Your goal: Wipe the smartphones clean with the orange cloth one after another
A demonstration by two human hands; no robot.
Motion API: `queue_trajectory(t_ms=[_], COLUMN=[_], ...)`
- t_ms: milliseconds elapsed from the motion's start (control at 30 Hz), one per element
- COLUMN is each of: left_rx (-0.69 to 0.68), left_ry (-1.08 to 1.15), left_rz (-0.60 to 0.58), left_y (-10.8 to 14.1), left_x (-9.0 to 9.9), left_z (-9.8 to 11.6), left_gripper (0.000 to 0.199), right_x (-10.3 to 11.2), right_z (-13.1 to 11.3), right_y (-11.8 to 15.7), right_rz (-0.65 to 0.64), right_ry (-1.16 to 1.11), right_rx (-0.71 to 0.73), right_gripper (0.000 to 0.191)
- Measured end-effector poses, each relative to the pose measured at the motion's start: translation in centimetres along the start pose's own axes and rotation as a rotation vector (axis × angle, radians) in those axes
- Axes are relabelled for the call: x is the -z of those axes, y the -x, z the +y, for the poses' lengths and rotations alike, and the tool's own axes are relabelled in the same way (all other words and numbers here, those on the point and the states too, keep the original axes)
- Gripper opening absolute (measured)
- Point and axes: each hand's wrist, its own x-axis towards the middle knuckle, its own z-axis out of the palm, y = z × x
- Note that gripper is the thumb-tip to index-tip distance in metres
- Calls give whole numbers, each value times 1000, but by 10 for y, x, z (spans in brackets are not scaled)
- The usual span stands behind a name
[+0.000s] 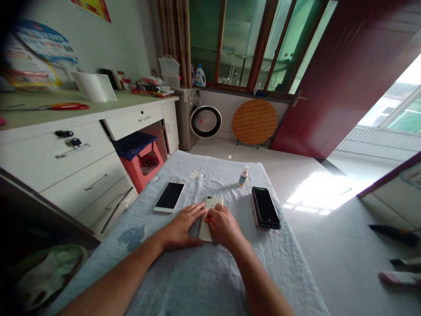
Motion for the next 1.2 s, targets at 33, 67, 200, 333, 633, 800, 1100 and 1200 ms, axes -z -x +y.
queue_trajectory(t_ms=[33,67,200,333,633,800,1100,1200], left_rx=[-2,1,10,0,10,-1,-2,3], left_ry=[-6,-16,-57,-60,-43,-83,-79,-76], left_rz=[-5,-15,-42,-52,-37,-27,-13,-14], left_y=[0,0,-1,-1,-1,-2,-1,-1], left_x=[0,1,2,3,1,0,-2,-2], left_z=[0,1,2,1,1,1,1,2], left_gripper=[94,93,93,93,96,98,98,97], right_x=[3,5,18,28,15,-3,-1,5], right_z=[-1,-2,-5,-4,22,34,32,29], right_y=[1,3,8,10,-3,-12,-18,-14], right_rz=[-42,-90,-299,-420,36,306,237,175], right_ry=[-24,-44,-84,-160,-72,16,126,126], right_rx=[10,19,64,71,-113,-253,-307,-301], right_gripper=[15,15,12,11,13,22,27,26])
